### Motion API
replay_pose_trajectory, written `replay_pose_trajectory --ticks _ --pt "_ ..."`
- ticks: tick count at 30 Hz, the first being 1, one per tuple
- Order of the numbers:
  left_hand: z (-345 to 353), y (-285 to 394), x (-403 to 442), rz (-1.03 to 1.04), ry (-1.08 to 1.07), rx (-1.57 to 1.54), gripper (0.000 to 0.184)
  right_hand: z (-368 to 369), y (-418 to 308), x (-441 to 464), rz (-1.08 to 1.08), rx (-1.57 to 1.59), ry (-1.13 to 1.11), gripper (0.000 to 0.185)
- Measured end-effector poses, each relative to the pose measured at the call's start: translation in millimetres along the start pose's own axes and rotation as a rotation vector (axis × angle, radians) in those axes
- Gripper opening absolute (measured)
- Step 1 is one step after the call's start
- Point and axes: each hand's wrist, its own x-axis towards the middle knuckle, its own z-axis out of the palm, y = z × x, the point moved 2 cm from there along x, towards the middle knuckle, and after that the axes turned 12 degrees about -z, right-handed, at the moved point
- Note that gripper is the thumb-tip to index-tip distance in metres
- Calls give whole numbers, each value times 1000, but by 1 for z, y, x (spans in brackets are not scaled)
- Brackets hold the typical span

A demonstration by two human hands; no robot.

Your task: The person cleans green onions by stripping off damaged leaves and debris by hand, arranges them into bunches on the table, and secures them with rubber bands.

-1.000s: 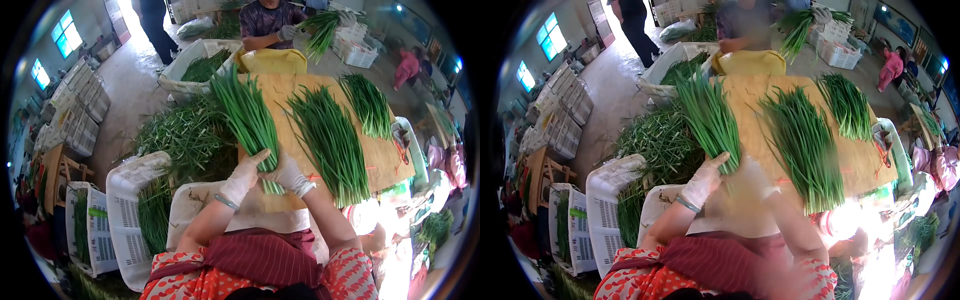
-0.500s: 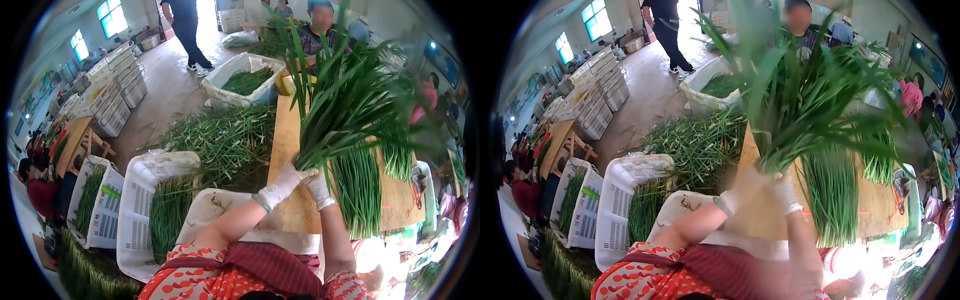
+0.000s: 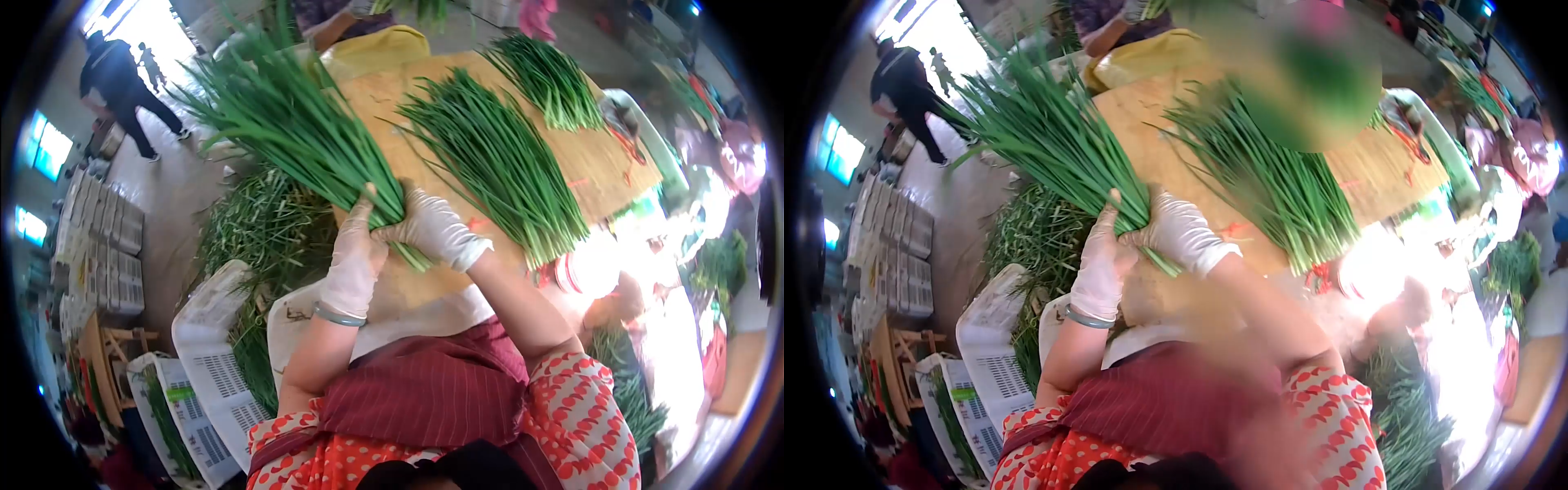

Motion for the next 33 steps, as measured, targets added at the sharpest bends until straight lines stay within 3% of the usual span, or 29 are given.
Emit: replay_pose_trajectory --ticks 3,6,8,10,14,18,24,26,28,29,33 --pt "2 -29 -6 -183 194 -66 32 10 25 -16 173 -11 -189 74" --pt "-10 -49 6 -307 290 104 31 21 53 -30 172 127 -153 76" --pt "-16 -59 19 -281 191 33 34 5 47 -35 175 102 -149 78" --pt "29 -42 10 -339 30 22 36 -22 37 -32 120 107 38 78" --pt "93 -44 13 -279 -64 67 37 -83 25 -40 155 66 111 77" --pt "149 -71 8 -372 -124 62 36 -118 57 -58 186 327 236 64" --pt "158 -131 54 -482 -121 221 31 -158 90 -87 155 205 281 66" --pt "154 -149 61 -502 -80 285 31 -163 103 -93 288 127 180 76" --pt "150 -159 58 -523 -156 310 44 -170 94 -98 392 2 82 84" --pt "147 -160 61 -560 -95 363 27 -171 91 -98 481 -125 -27 92" --pt "140 -164 64 -557 -25 512 37 -161 102 -92 341 -288 41 111"
